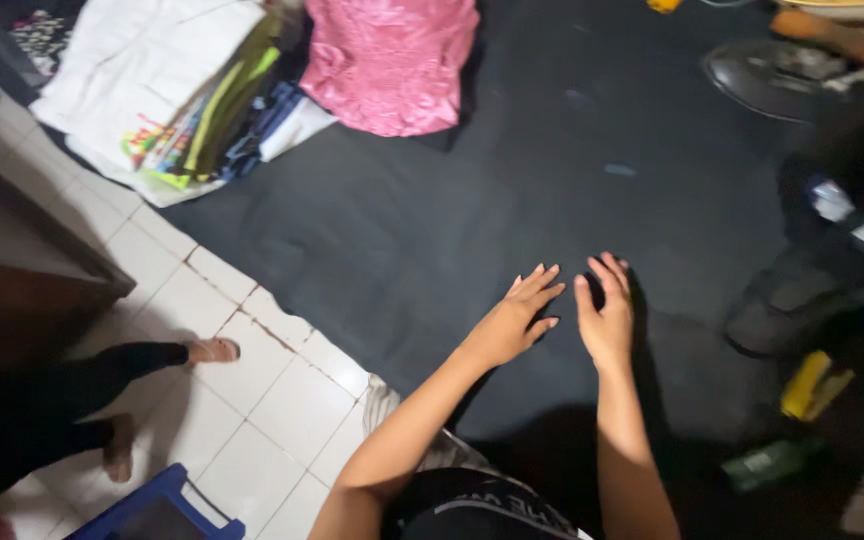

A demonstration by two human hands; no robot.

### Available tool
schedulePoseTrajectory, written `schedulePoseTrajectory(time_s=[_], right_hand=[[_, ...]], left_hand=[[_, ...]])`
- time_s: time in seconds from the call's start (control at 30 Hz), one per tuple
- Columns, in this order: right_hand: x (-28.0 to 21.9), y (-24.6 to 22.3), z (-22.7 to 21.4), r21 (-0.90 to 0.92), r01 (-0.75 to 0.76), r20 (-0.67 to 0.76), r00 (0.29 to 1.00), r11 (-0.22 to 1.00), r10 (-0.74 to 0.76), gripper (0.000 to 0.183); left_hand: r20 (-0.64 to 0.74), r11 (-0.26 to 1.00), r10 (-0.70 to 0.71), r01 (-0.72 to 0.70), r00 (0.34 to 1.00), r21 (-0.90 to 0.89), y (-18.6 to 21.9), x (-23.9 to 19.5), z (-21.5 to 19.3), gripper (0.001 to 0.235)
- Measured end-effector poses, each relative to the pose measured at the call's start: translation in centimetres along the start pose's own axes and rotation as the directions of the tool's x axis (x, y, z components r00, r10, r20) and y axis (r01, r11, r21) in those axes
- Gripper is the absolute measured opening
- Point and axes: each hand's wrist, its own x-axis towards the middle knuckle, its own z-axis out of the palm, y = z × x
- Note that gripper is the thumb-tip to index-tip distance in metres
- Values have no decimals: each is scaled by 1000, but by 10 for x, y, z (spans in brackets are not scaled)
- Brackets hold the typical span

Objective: The person packs a wrapped bundle of clothes into a black tote bag, labels it with a marker, and staples the label to the bundle. They then fold a pink garment and spray a stack of white shirts with a green bottle.

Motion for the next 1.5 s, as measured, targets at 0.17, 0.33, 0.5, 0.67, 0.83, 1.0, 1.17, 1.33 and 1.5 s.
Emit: schedulePoseTrajectory(time_s=[0.17, 0.33, 0.5, 0.67, 0.83, 1.0, 1.17, 1.33, 1.5], right_hand=[[50, -88, 83, 492, -62, 175, 984, 868, -29, 57], [124, -153, 160, 504, -132, 112, 990, 853, 87, 81], [205, -198, 202, 520, -310, 63, 943, 796, 326, 84], [233, -213, 221, 552, -476, 163, 867, 684, 471, 53], [234, -198, 224, 749, -310, 148, 940, 585, 308, 46], [202, -172, 187, 790, -283, 129, 944, 544, 304, 46], [135, -141, 137, 776, -359, 174, 912, 518, 372, 44], [63, -107, 98, 744, -373, 72, 869, 554, 489, 44], [1, -72, 57, 759, -295, -83, 840, 581, 536, 32]], left_hand=[[-224, 991, -131, 125, 966, -43, -34, -9, -92, 49], [-445, 951, -309, 273, 840, -145, -87, -19, -201, 43], [-454, 833, -517, 304, 726, -462, -142, -4, -258, 65], [-416, 782, -520, 220, 746, -584, -178, 9, -260, 80], [-430, 729, -543, 151, 721, -667, -186, 28, -258, 81], [-419, 615, -661, 129, 622, -778, -166, 40, -265, 87], [-455, 863, -443, 231, 772, -449, -147, 27, -252, 95], [-392, 929, -290, 158, 873, -335, -125, 23, -195, 72], [-330, 945, -222, 119, 918, -304, -83, 25, -136, 64]])
